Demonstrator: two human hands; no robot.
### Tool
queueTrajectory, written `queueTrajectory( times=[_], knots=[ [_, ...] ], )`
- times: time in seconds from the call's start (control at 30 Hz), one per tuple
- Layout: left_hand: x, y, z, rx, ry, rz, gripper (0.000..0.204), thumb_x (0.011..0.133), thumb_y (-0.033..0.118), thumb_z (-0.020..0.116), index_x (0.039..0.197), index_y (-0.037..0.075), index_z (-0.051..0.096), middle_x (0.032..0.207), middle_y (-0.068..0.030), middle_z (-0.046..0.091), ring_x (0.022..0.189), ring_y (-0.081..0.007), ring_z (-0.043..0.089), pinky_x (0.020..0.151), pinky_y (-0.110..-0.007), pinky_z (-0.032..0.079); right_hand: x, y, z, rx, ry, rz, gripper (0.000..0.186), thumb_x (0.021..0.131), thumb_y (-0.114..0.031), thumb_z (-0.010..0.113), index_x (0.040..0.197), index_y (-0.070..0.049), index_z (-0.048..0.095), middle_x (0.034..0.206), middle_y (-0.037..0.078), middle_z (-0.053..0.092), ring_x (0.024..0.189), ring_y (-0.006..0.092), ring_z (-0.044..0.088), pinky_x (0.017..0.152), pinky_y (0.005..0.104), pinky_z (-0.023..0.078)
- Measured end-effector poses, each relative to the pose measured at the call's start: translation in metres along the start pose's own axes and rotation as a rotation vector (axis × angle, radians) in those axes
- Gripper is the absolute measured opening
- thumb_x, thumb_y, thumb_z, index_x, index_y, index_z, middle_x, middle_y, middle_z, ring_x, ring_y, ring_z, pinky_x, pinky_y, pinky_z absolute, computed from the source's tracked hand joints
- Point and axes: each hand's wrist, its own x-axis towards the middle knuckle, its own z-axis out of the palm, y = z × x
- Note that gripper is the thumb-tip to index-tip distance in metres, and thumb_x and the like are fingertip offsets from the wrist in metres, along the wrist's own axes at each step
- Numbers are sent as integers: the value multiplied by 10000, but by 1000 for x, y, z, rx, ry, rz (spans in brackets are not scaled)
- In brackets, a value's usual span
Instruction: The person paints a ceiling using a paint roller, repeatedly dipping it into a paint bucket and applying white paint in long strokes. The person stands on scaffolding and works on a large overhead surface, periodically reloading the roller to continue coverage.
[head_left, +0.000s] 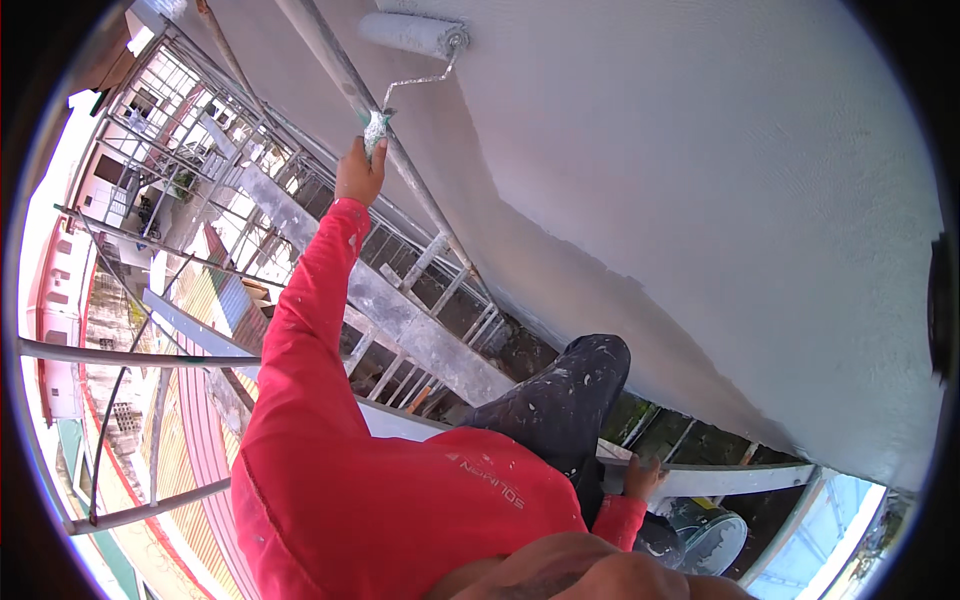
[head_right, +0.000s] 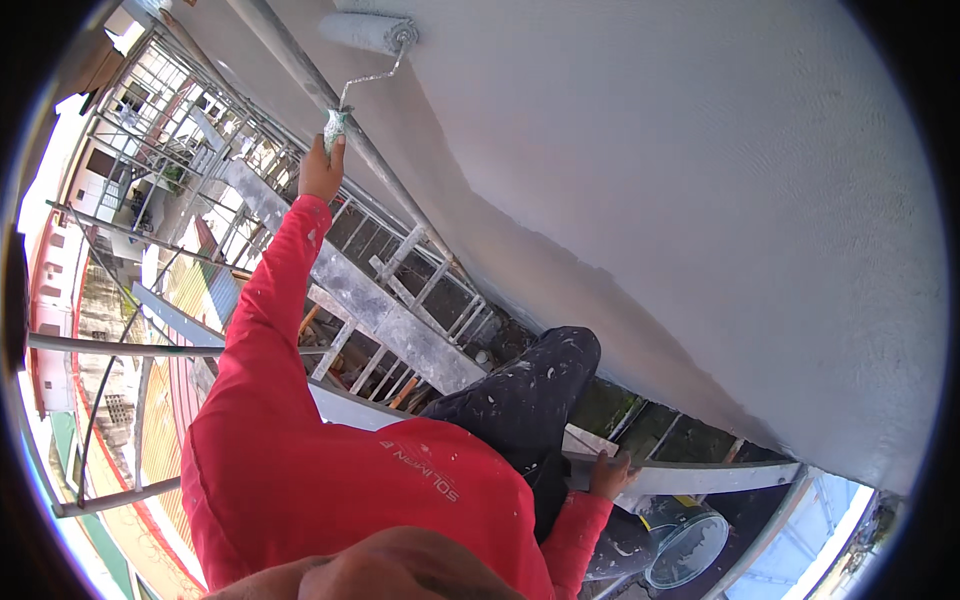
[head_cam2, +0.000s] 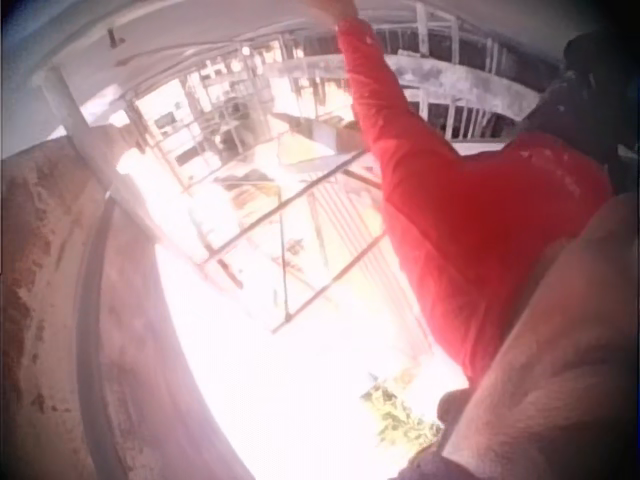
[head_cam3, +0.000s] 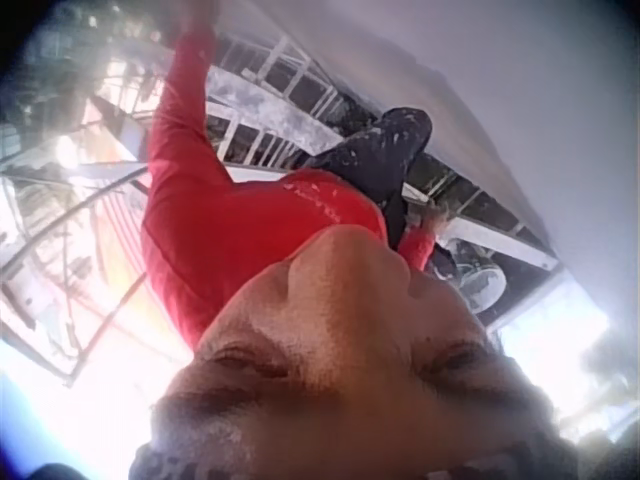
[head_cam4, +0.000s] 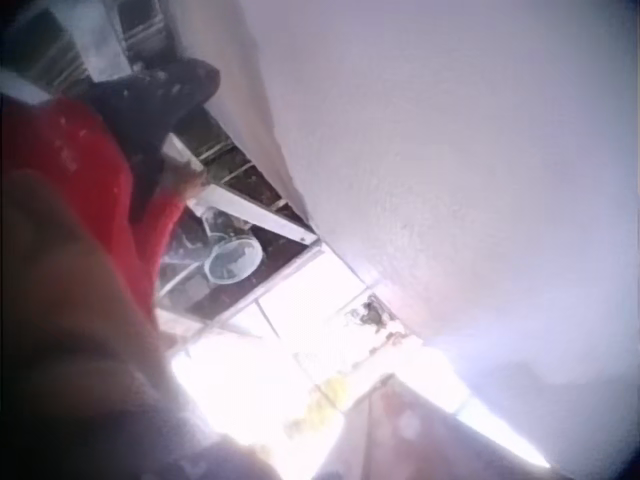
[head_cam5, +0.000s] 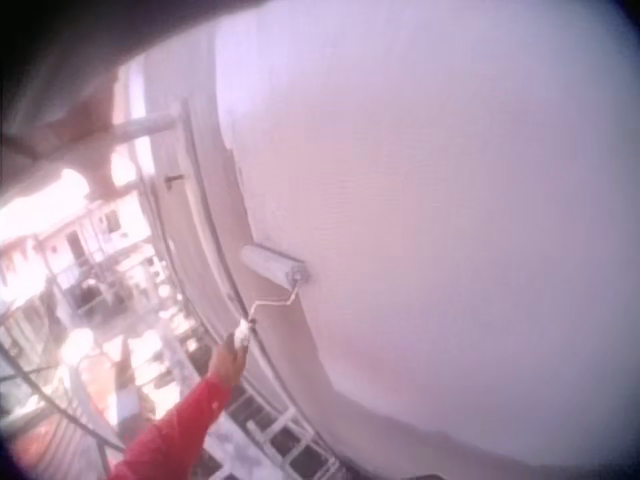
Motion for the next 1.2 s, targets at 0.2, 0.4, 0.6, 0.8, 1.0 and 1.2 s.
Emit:
queueTrajectory(
  times=[0.2, 0.4, 0.6, 0.8, 1.0, 1.2],
  knots=[
    [-57, -39, 26, 124, -275, -108, 553, 983, 527, 502, 1117, -9, 525, 796, -330, 649, 797, -542, 627, 707, -616, 490, 4, 10, 1, -56, 16, -58, 603, 796, -394, 752, 1294, -88, 604, 1345, 294, 554, 1352, 540, 360, 1134, 555, 322],
    [-97, -69, 56, 227, -431, -130, 549, 967, 559, 503, 1138, 38, 523, 823, -314, 669, 826, -530, 649, 719, -613, 515, -4, 0, -16, -38, -53, 8, 655, 840, -415, 725, 1325, -4, 566, 1367, 373, 492, 1389, 534, 307, 1146, 535, 304],
    [-114, -77, 85, 352, -606, -142, 519, 956, 553, 520, 1110, 59, 558, 867, -280, 692, 842, -490, 675, 744, -588, 537, -22, 3, -30, -93, -31, 42, 585, 894, -446, 664, 1293, -24, 597, 1353, 261, 569, 1359, 548, 350, 1137, 553, 308],
    [-113, -72, 124, 448, -730, -147, 506, 947, 537, 544, 1090, 59, 626, 996, -236, 710, 944, -422, 694, 819, -528, 554, -38, 4, -46, -56, 15, 60, 596, 914, -466, 643, 1292, -8, 601, 1360, 299, 545, 1370, 543, 336, 1141, 547, 304],
    [-114, -69, 145, 434, -771, -245, 486, 937, 505, 569, 1071, 51, 679, 1069, -211, 708, 1013, -396, 685, 877, -505, 544, -56, 6, -50, -13, 34, 80, 606, 915, -474, 642, 1289, 1, 601, 1366, 333, 518, 1376, 540, 328, 1137, 555, 303],
    [-90, -74, 77, 362, -708, -145, 538, 952, 531, 529, 1062, 15, 632, 1025, -266, 693, 974, -451, 673, 845, -553, 534, -47, -3, -42, 17, -16, 85, 579, 906, -414, 657, 1301, 5, 590, 1388, 433, 416, 1394, 546, 302, 1137, 547, 315]
  ],
)
